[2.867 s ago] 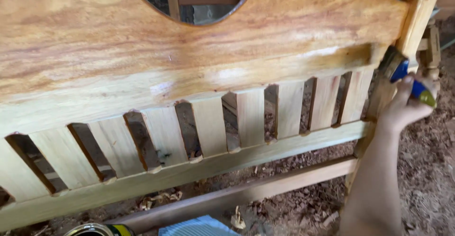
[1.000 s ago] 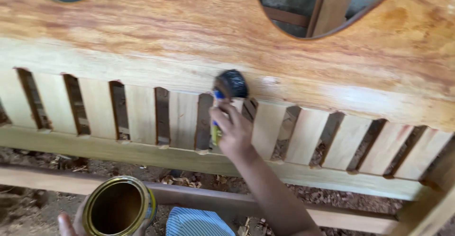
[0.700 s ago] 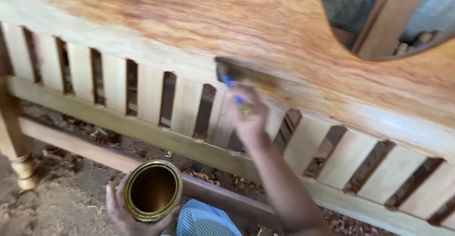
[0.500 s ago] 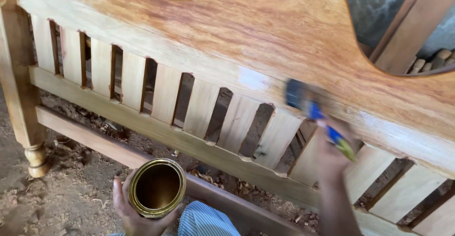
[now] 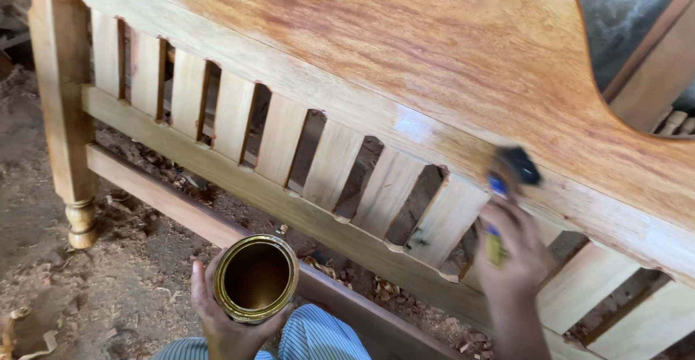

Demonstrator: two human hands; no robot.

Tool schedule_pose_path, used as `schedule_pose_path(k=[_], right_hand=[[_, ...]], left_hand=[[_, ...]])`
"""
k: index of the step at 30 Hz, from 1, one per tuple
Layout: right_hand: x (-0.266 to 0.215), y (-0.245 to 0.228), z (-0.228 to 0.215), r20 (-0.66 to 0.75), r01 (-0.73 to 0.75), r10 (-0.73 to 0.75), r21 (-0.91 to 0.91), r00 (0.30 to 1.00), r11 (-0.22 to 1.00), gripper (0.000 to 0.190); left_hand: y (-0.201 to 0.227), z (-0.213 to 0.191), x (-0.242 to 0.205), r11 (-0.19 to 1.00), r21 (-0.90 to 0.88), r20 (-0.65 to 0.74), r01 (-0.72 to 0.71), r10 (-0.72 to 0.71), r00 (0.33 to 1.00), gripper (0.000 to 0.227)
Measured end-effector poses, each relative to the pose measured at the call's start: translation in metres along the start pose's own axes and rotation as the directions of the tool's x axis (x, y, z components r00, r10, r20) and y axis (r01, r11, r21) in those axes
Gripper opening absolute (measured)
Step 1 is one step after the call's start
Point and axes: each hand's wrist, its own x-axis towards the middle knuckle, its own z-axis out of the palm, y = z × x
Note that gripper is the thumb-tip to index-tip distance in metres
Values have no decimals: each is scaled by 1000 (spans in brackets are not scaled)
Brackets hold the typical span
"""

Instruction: Apply varnish or finish to a wooden bed frame using a brush.

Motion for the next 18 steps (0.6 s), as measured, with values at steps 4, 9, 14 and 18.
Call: schedule_pose_path(k=[4, 9, 14, 18], right_hand=[[38, -42, 93, 100, 177, -188, 117, 977, 977, 29], [80, -97, 199, 127, 395, -442, 280, 888, 875, 36], [105, -120, 230, 131, 200, -332, 579, 934, 791, 26], [103, -80, 189, 258, -205, 14, 733, 966, 649, 15]], left_hand=[[9, -5, 9, 987, 158, -33, -20, 25, 999, 148], [16, -11, 15, 999, 41, -77, -33, 36, 996, 143], [10, -14, 11, 989, 146, -45, -15, 22, 999, 146], [-12, -9, 4, 959, 251, -16, -132, 140, 990, 144]])
